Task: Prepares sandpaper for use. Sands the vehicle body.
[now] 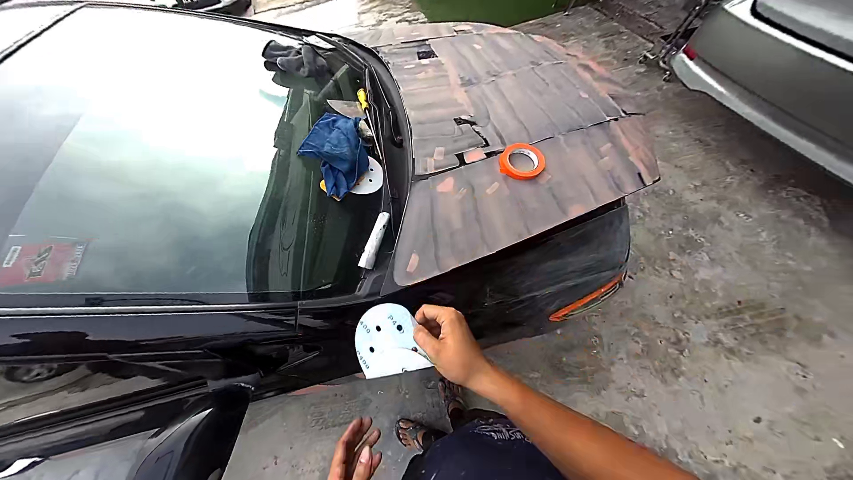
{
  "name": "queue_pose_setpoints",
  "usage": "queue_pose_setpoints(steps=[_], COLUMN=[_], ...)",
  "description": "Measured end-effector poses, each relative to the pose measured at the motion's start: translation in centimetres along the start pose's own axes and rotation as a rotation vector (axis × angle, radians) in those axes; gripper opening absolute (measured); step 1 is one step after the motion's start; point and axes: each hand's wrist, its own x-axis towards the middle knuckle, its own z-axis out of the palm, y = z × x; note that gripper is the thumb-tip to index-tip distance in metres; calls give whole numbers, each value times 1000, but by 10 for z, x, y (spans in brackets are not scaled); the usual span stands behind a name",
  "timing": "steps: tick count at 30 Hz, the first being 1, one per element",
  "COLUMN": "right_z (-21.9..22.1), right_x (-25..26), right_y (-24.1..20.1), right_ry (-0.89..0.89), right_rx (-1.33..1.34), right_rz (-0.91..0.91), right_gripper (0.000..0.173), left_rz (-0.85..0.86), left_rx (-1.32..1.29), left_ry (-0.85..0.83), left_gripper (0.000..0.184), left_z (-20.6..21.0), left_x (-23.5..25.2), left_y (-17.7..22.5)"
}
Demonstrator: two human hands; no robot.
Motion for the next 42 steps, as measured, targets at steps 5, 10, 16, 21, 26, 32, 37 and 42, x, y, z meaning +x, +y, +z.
queue_pose_setpoints(steps=[5,10,16,21,26,32,37,42], right_z=[-28,-76,-80,-79,-80,-59,-20,11], right_x=[-69,-103,-134,-140,-148,-150,-147,-137], right_y=[52,68,70,88,89,91,86,86], right_ry=[-125,-59,-32,19,138,194,349,766], right_rx=[102,84,-336,-503,-115,-94,67,300], right_rz=[203,150,-18,-107,58,215,211,230], right_gripper=[19,72,118,67,65,53,38,35], left_rz=[66,89,130,17,-96,-58,-37,-207], left_rx=[34,232,472,616,593,666,682,620], left_ry=[-144,-205,-318,-453,-602,-797,-962,-1051], left_gripper=[41,15,21,24,21,19,17,28], left_z=[72,127,174,188,195,192,171,151], left_x=[53,73,91,110,126,157,186,186], left_y=[65,58,57,62,71,67,65,83])
